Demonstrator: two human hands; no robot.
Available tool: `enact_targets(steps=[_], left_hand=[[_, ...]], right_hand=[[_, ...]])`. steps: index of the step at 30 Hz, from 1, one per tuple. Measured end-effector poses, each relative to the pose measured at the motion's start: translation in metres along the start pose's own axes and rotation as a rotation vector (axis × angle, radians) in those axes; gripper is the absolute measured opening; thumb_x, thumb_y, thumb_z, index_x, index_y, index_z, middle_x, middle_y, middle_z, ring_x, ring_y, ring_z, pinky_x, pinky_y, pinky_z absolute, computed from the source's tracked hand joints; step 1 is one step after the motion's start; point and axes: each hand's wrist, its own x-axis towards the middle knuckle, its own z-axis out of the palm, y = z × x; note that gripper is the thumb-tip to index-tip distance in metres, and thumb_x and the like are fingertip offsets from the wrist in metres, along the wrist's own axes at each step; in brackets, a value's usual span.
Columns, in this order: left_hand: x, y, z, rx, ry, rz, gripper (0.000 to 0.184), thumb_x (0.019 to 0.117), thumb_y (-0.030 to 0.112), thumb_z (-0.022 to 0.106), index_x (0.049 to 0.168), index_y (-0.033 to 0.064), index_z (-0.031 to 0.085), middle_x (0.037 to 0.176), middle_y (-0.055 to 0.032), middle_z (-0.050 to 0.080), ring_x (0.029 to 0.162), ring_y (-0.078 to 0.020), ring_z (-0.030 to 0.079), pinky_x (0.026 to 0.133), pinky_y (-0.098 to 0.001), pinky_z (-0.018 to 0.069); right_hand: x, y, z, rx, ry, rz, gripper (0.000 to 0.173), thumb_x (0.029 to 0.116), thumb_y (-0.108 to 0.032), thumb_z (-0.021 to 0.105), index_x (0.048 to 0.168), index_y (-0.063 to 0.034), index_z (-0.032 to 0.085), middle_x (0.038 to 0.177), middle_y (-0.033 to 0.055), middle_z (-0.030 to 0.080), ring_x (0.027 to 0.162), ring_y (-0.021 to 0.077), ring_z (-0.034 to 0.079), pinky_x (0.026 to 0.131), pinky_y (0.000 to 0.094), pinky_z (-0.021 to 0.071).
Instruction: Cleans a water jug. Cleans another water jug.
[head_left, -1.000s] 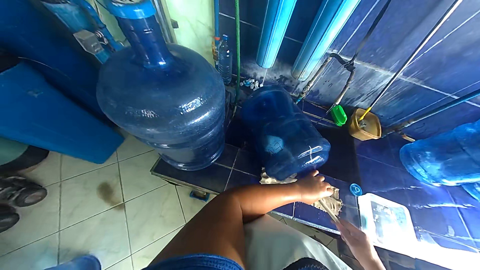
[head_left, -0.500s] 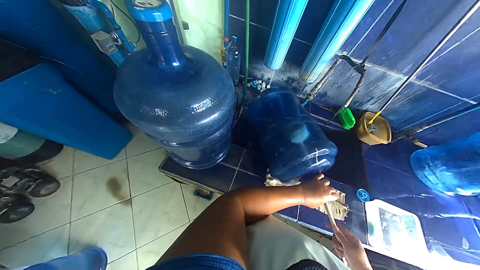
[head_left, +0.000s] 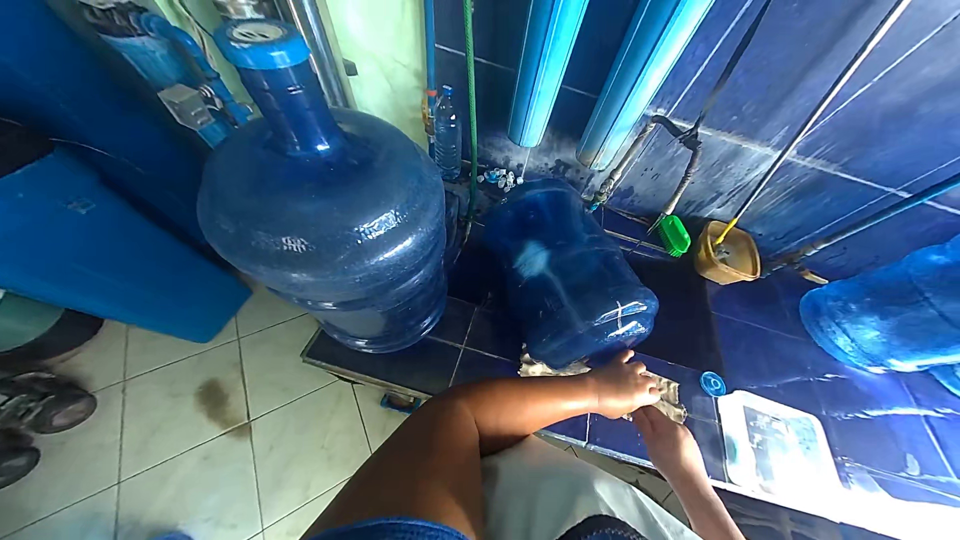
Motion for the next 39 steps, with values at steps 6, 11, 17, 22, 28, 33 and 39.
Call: enact_targets(steps=[6,11,17,22,28,33,39], left_hand=[[0.011,-0.004,-0.008,-0.013,-0.061,-0.035,0.049,0.0754,0.002,0.082,0.122,0.0029,0.066,0.122,-0.016,0.066,0.122,-0.0383,0.057,0.118,-0.0651,0.023],[0.024,-0.014,-0.027,0.019,-0.185,-0.026,0.055,0.0739,0.002,0.083,0.126,0.0057,0.066,0.126,-0.0147,0.066,0.125,-0.0382,0.056,0.116,-0.0673,0.0253],[0.07,-0.007,-0.059,0.104,-0.581,-0.119,0.048,0.0791,0.01,0.083,0.125,0.0148,0.069,0.128,-0.0131,0.067,0.124,-0.0347,0.058,0.109,-0.0648,0.0343],[0.055,-0.007,-0.011,0.01,-0.007,-0.161,0.051,0.0774,-0.005,0.077,0.126,0.0017,0.064,0.127,-0.0192,0.064,0.126,-0.0381,0.056,0.119,-0.0565,0.029],[0.096,0.008,-0.043,0.104,-0.461,-0.146,0.056,0.0762,0.005,0.082,0.13,0.0101,0.066,0.128,-0.0142,0.066,0.125,-0.0357,0.058,0.116,-0.0682,0.0265],[0.101,0.015,-0.012,0.015,-0.162,-0.176,0.05,0.0741,-0.004,0.08,0.122,0.0013,0.066,0.124,-0.0195,0.065,0.126,-0.0408,0.055,0.118,-0.0666,0.0247],[0.114,0.028,-0.013,0.033,-0.259,-0.194,0.052,0.0737,-0.005,0.08,0.123,0.0035,0.066,0.125,-0.0168,0.066,0.128,-0.0401,0.053,0.118,-0.0704,0.021]], right_hand=[[-0.033,0.014,0.021,1.211,-0.258,0.346,0.048,0.1139,-0.033,0.023,0.09,-0.0072,0.056,0.05,-0.0089,0.041,0.036,-0.0014,0.036,0.035,0.0149,0.0331],[-0.03,0.038,-0.002,0.153,-0.006,0.033,0.029,0.1058,-0.026,0.057,0.105,-0.0001,0.071,0.072,0.013,0.063,0.065,0.0258,0.061,0.063,0.0469,0.0522],[-0.034,0.059,-0.012,0.469,-0.045,0.12,0.027,0.1079,-0.021,0.052,0.104,-0.0011,0.07,0.066,0.0022,0.055,0.055,0.0113,0.05,0.054,0.0303,0.045],[-0.028,0.097,-0.016,0.393,-0.039,0.057,0.027,0.1071,-0.022,0.053,0.104,-0.0024,0.071,0.066,0.0048,0.057,0.056,0.0153,0.053,0.055,0.0343,0.047],[-0.018,0.119,-0.054,0.143,0.064,-0.094,0.03,0.1045,-0.024,0.058,0.109,0.0008,0.074,0.083,0.0172,0.071,0.076,0.0314,0.068,0.074,0.0552,0.0544],[0.008,0.104,-0.035,0.331,-0.025,0.022,0.031,0.1079,-0.026,0.053,0.103,-0.0004,0.07,0.065,0.0056,0.056,0.055,0.0155,0.052,0.054,0.0351,0.0463],[-0.001,0.13,-0.055,0.497,-0.169,0.023,0.029,0.1095,-0.019,0.047,0.102,-0.0002,0.068,0.06,-0.0005,0.051,0.049,0.0074,0.047,0.048,0.0251,0.043]])
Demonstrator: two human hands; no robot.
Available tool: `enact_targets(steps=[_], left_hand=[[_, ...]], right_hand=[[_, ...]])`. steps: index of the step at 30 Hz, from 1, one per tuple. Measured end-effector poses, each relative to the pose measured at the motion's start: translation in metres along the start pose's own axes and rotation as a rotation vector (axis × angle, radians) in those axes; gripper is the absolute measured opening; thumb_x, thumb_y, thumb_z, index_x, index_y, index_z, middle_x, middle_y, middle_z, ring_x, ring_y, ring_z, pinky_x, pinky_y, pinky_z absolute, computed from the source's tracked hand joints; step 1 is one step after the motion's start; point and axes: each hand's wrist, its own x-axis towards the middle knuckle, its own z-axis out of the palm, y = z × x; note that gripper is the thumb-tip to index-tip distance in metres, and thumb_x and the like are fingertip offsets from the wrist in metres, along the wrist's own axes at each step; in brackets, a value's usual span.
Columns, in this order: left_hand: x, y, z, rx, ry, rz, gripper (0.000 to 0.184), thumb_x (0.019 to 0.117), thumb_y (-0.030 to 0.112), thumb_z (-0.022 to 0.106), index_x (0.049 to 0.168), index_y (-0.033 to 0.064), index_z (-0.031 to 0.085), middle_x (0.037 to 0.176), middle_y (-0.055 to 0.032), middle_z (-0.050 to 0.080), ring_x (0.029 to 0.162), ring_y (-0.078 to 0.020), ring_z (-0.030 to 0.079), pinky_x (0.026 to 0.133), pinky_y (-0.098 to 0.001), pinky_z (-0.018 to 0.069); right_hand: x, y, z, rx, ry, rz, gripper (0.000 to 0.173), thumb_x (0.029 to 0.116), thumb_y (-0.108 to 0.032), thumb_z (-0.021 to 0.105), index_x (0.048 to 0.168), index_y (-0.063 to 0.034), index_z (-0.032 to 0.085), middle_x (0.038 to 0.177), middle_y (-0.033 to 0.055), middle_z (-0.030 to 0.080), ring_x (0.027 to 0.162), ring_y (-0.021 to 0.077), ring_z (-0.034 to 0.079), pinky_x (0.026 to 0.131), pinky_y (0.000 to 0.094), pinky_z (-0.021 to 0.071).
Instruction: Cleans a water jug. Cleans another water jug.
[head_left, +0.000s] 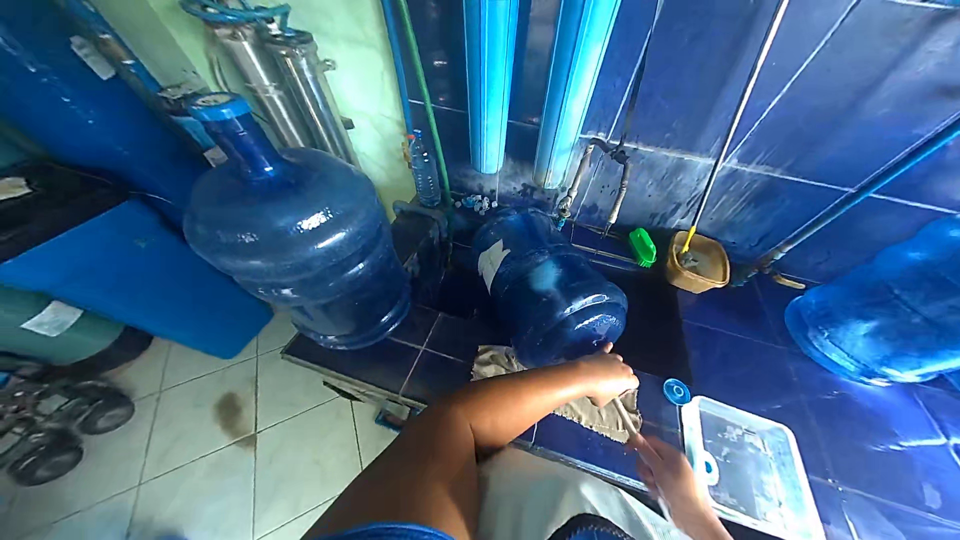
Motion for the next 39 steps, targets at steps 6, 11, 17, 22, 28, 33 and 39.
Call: enact_targets(steps=[6,11,17,22,28,33,39], left_hand=[[-0.002,-0.001,-0.005,0.003,-0.002,-0.028,0.052,0.0714,-0.007,0.08,0.12,0.0062,0.069,0.123,-0.0149,0.067,0.127,-0.039,0.055,0.118,-0.0701,0.0205],[0.015,0.011,-0.004,0.066,-0.103,-0.064,0.048,0.0735,-0.006,0.08,0.119,0.0063,0.069,0.123,-0.0138,0.068,0.126,-0.0381,0.056,0.116,-0.0731,0.0223],[0.012,0.01,0.011,0.009,0.129,-0.015,0.05,0.0717,-0.005,0.082,0.118,0.0045,0.068,0.126,-0.0162,0.063,0.128,-0.0397,0.052,0.121,-0.0681,0.0166],[0.005,-0.001,0.042,0.042,0.45,0.066,0.026,0.0907,-0.003,0.067,0.116,0.0031,0.069,0.114,-0.0176,0.068,0.118,-0.0377,0.061,0.121,-0.0584,0.0283],[0.022,-0.006,-0.022,0.07,-0.095,-0.032,0.046,0.0785,0.006,0.081,0.122,0.0135,0.069,0.117,-0.0126,0.07,0.116,-0.0337,0.062,0.112,-0.0606,0.0363],[0.005,-0.04,-0.002,-0.044,0.23,0.043,0.054,0.0748,0.002,0.083,0.125,0.0043,0.065,0.124,-0.0182,0.065,0.123,-0.0388,0.057,0.119,-0.0589,0.0283],[0.0,-0.082,-0.027,-0.131,0.168,0.109,0.056,0.0734,0.008,0.084,0.126,0.0062,0.065,0.126,-0.0175,0.066,0.122,-0.037,0.06,0.112,-0.0587,0.037]], right_hand=[[-0.047,0.069,-0.042,-0.141,0.044,-0.156,0.025,0.1029,-0.013,0.054,0.099,0.0048,0.071,0.067,0.0014,0.06,0.06,0.0072,0.056,0.061,0.0285,0.0509],[-0.002,0.058,-0.045,-0.617,0.259,-0.468,0.038,0.1021,-0.034,0.059,0.104,0.0012,0.075,0.076,0.0241,0.071,0.07,0.0471,0.071,0.062,0.0699,0.0522],[0.023,0.026,0.002,0.526,-0.237,0.026,0.036,0.1114,-0.02,0.035,0.099,-0.0014,0.063,0.05,-0.008,0.042,0.038,-0.001,0.036,0.037,0.0159,0.0325],[0.03,0.016,-0.031,-0.418,0.015,-0.193,0.033,0.1053,-0.029,0.058,0.106,0.0009,0.072,0.074,0.0175,0.066,0.068,0.032,0.065,0.064,0.0524,0.0531],[0.033,-0.002,-0.009,0.075,-0.041,-0.061,0.026,0.1079,-0.015,0.048,0.101,-0.0013,0.068,0.056,-0.0028,0.049,0.046,0.0047,0.044,0.044,0.0222,0.0398],[0.047,-0.022,-0.002,-0.168,0.038,-0.045,0.028,0.1076,-0.021,0.052,0.104,0.0,0.07,0.063,0.0047,0.055,0.053,0.0144,0.051,0.051,0.0329,0.0457],[0.038,-0.058,-0.02,-0.114,-0.022,0.125,0.028,0.1082,-0.023,0.051,0.108,-0.0029,0.07,0.067,0.0018,0.056,0.057,0.0113,0.051,0.056,0.0296,0.0464]])
